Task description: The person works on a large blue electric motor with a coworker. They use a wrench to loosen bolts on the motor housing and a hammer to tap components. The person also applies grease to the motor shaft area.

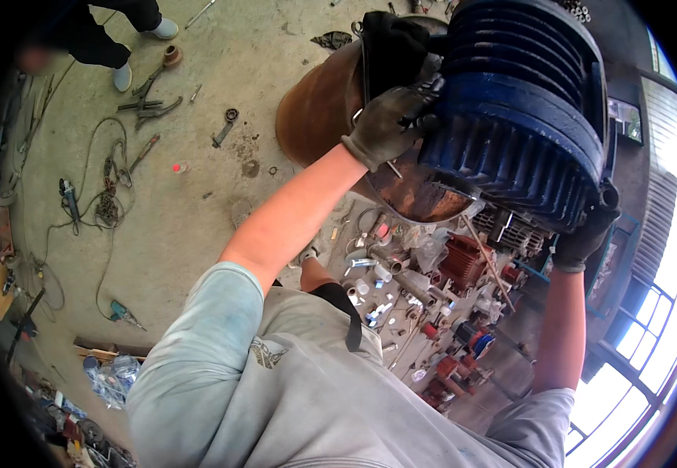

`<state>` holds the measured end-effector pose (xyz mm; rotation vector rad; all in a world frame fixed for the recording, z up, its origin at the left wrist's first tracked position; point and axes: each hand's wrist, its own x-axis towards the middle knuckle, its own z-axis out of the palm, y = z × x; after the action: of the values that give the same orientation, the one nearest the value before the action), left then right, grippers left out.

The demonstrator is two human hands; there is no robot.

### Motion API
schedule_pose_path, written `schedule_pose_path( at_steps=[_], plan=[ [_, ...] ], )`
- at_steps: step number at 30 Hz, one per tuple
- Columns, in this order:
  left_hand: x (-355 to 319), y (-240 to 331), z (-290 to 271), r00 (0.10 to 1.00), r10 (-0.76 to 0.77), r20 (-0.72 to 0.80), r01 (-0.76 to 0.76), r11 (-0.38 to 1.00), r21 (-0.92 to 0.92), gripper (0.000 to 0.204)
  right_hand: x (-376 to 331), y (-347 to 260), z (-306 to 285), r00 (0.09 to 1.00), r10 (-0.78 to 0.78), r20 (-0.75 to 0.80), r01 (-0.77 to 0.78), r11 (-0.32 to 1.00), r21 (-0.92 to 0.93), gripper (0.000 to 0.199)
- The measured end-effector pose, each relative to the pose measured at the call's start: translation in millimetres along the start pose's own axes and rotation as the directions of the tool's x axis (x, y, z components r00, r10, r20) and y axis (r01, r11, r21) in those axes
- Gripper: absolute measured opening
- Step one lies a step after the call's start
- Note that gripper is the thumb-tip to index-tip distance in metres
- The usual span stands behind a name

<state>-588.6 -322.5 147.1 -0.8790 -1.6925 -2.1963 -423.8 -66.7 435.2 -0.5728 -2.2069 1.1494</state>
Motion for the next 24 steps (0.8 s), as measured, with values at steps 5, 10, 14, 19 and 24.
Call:
schedule_pose_path(
  at_steps=[5, 10, 14, 19, 24],
  plan=[
    [-7.0, -0.8, 5.5, 0.994, -0.053, -0.094, 0.048, 0.997, -0.052, 0.044, -3.9, -5.5, 6.6, 0.994, 0.098, 0.044, -0.101, 0.992, 0.074, 0.072],
    [-4.8, 3.6, 8.8, 0.964, -0.266, -0.006, 0.25, 0.914, -0.319, 0.044, 5.6, 13.0, -4.2, 1.0, -0.012, -0.024, 0.014, 0.996, 0.091, 0.061],
    [-13.2, 27.8, 8.0, 0.878, -0.479, 0.01, 0.461, 0.838, -0.292, 0.048, 22.0, 38.8, -38.1, 0.915, -0.35, 0.2, 0.394, 0.881, -0.26, 0.044],
    [-106.2, 33.3, -33.3, 0.815, -0.579, 0.027, 0.546, 0.75, -0.373, 0.048, 31.1, 38.6, -30.4, 0.94, -0.322, 0.115, 0.339, 0.921, -0.19, 0.056],
    [-352.9, 37.7, -224.8, 0.46, -0.87, 0.178, 0.526, 0.429, 0.734, 0.048, 19.4, 46.1, -63.4, 0.538, -0.762, 0.361, 0.619, 0.066, -0.782, 0.041]
  ],
)
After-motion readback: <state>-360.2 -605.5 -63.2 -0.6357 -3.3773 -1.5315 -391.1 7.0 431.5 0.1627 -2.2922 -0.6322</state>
